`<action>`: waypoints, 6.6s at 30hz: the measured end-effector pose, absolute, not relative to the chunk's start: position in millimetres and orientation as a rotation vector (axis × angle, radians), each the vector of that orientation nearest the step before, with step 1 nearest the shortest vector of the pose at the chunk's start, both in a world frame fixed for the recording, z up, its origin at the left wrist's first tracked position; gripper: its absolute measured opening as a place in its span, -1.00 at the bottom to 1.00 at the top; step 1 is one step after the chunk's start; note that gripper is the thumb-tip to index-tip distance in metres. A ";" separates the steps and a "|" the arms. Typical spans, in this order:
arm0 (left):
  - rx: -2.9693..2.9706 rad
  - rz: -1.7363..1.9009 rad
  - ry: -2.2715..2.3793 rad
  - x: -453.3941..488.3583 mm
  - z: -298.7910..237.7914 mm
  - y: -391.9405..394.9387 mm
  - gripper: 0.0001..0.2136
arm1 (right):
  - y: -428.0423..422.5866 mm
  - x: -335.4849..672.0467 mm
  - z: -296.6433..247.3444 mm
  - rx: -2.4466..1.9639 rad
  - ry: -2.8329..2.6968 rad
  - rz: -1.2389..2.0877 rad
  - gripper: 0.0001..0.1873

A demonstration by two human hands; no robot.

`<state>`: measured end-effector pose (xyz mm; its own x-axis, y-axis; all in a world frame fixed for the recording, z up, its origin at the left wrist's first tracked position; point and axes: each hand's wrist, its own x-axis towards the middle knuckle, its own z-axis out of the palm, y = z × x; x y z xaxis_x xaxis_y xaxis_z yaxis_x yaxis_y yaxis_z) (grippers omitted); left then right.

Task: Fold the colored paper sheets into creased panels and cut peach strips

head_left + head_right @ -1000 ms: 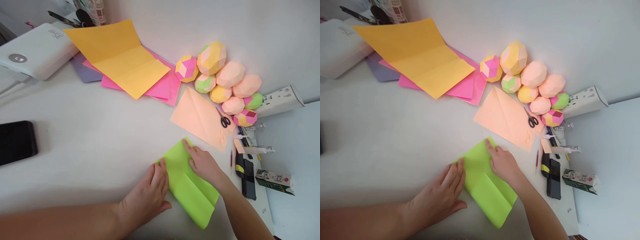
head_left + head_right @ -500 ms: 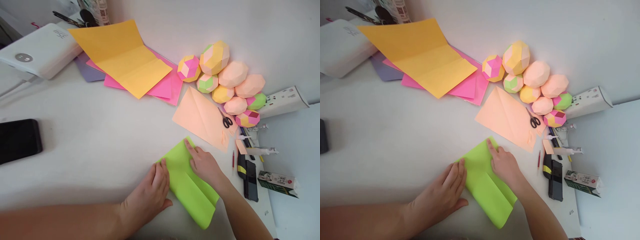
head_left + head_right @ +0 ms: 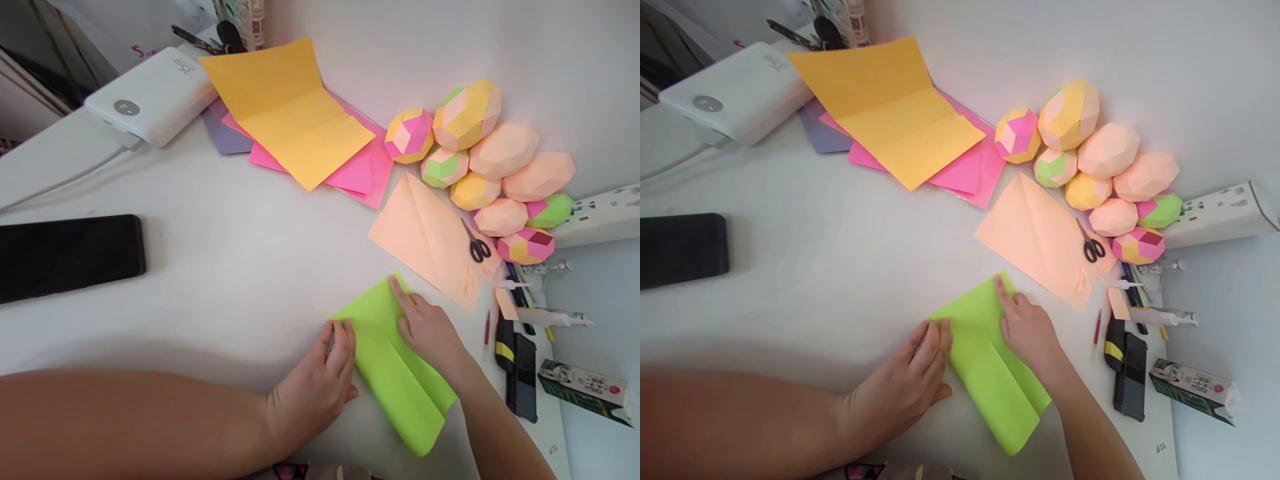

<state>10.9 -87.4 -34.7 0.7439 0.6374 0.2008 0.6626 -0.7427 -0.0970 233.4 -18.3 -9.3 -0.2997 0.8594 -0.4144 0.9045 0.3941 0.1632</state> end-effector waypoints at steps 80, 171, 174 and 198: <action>-3.112 -0.457 -0.349 7.9 -36.4 -55.1 -0.82 | -28.2 216.8 10.1 1.351 2.331 -0.315 -0.35; -3.278 -0.324 -0.441 40.7 -43.3 -80.7 -0.51 | -161.9 243.7 -6.4 2.266 1.692 -0.388 -0.26; -3.219 -0.228 -0.442 43.5 -44.6 -81.6 -0.51 | -163.0 246.4 -8.8 2.269 1.702 -0.349 -0.28; -3.308 -0.401 -0.497 33.0 -54.4 -78.7 -0.38 | -157.9 244.1 -2.2 2.289 1.653 -0.398 -0.30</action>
